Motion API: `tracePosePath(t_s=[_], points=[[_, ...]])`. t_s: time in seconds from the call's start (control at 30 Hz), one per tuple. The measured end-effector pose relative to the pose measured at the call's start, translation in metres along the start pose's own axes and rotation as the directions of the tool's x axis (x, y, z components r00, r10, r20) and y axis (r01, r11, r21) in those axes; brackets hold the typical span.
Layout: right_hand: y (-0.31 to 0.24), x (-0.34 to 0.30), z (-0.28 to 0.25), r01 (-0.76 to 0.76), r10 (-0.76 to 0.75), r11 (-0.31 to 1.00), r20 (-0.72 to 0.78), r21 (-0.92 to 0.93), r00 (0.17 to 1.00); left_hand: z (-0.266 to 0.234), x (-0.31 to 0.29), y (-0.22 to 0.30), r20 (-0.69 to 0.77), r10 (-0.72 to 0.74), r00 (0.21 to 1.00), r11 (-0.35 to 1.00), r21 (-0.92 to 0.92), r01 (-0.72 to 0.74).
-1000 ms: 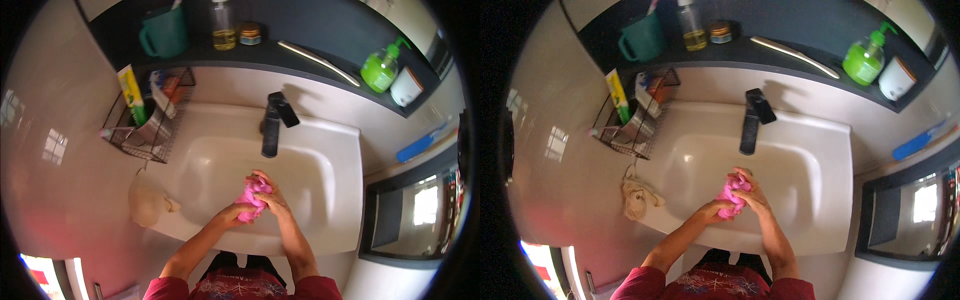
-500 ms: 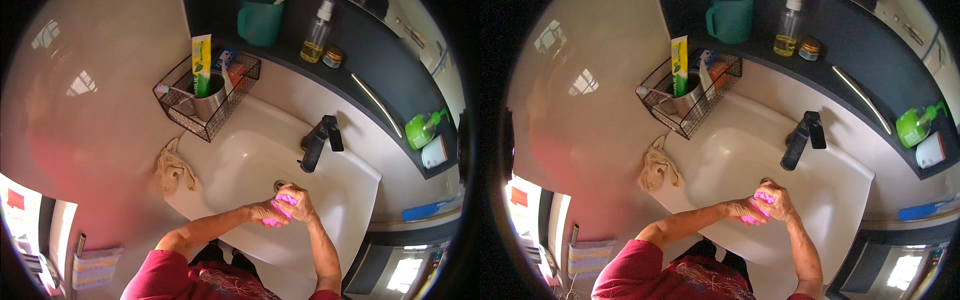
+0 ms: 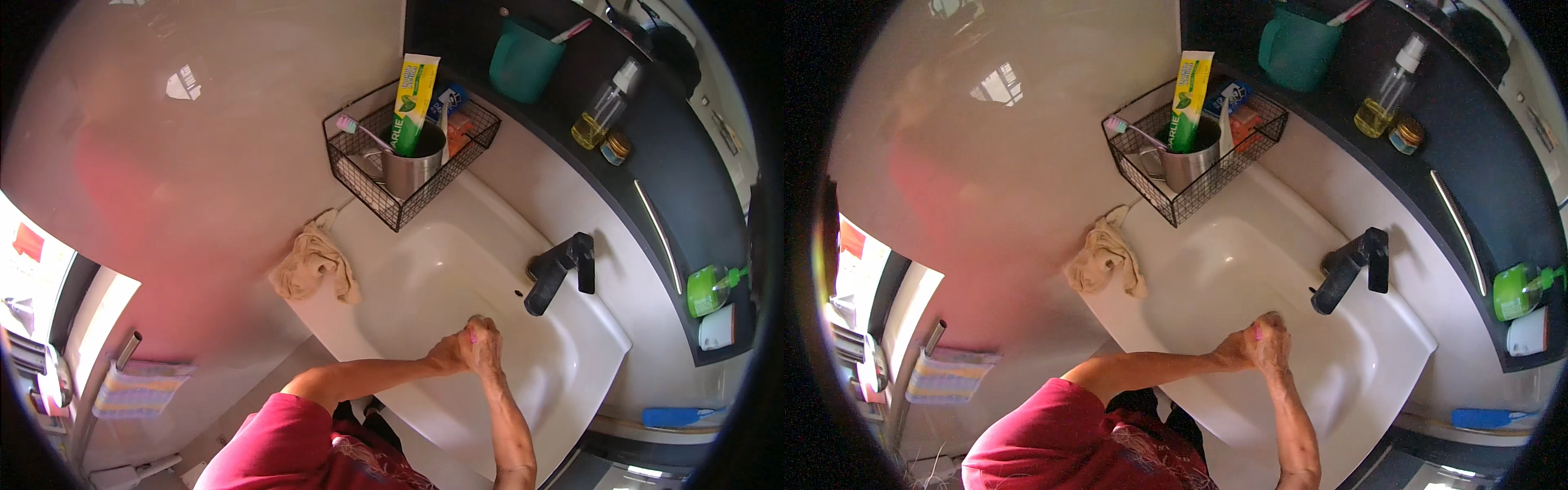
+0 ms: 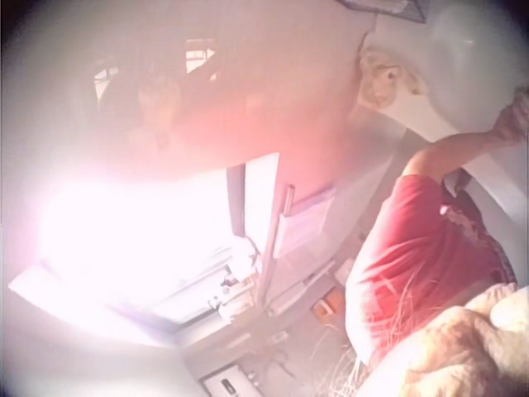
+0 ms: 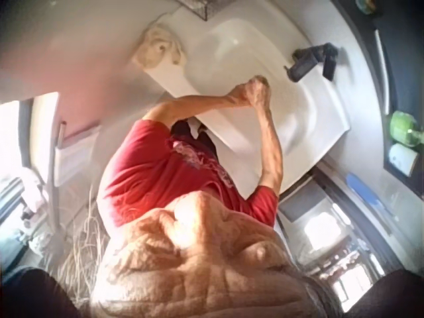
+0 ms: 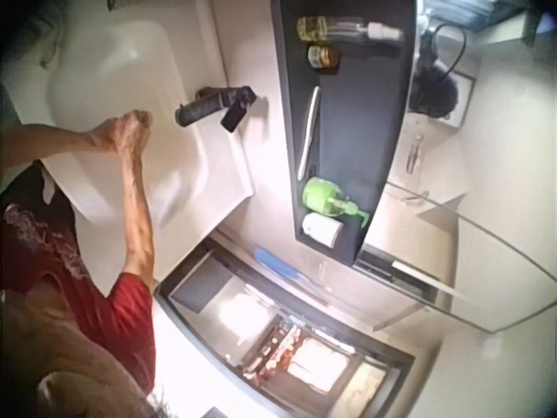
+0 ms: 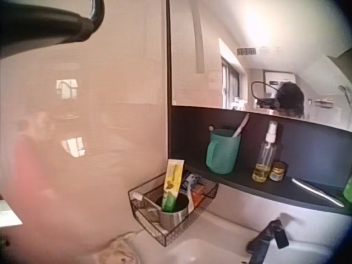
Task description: The person wipes a bathroom sink and surrounding surfaces with a cloth. They then wash a pink towel in the sink, wring it out, and wipe various toiletry bottles and containers on the windowsill with the cloth.
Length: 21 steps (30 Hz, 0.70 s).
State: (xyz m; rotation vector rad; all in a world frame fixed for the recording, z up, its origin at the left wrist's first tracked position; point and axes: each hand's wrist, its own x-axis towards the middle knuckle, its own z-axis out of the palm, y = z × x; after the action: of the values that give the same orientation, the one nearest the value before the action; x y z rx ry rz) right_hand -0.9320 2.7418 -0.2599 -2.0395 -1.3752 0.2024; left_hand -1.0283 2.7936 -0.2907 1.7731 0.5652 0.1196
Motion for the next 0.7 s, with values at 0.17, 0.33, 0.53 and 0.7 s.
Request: tracePosePath(t_s=[0.17, 0.33, 0.53, 0.7], points=[[0.008, 0.002, 0.011, -0.071, 0.074, 0.995, -0.043, 0.069, 0.996, -0.012, 0.012, -0.001, 0.117, -0.087, 0.989, 0.995, 0.063, 0.080], [0.017, -0.017, -0.008, 0.017, 0.024, 0.954, -0.131, 0.299, 0.991, -0.045, 0.022, 0.007, 0.700, -0.202, 0.685, 0.876, -0.184, 0.446], [-0.004, -0.016, -0.018, 0.085, 0.017, 0.926, -0.265, 0.369, 0.964, -0.054, -0.002, 0.020, 0.671, -0.047, 0.740, 0.620, -0.561, 0.548], [-0.013, -0.007, -0.036, 0.129, -0.103, 0.938, -0.099, 0.322, 0.990, -0.050, -0.004, 0.037, 0.758, -0.077, 0.647, 0.741, -0.391, 0.546]])
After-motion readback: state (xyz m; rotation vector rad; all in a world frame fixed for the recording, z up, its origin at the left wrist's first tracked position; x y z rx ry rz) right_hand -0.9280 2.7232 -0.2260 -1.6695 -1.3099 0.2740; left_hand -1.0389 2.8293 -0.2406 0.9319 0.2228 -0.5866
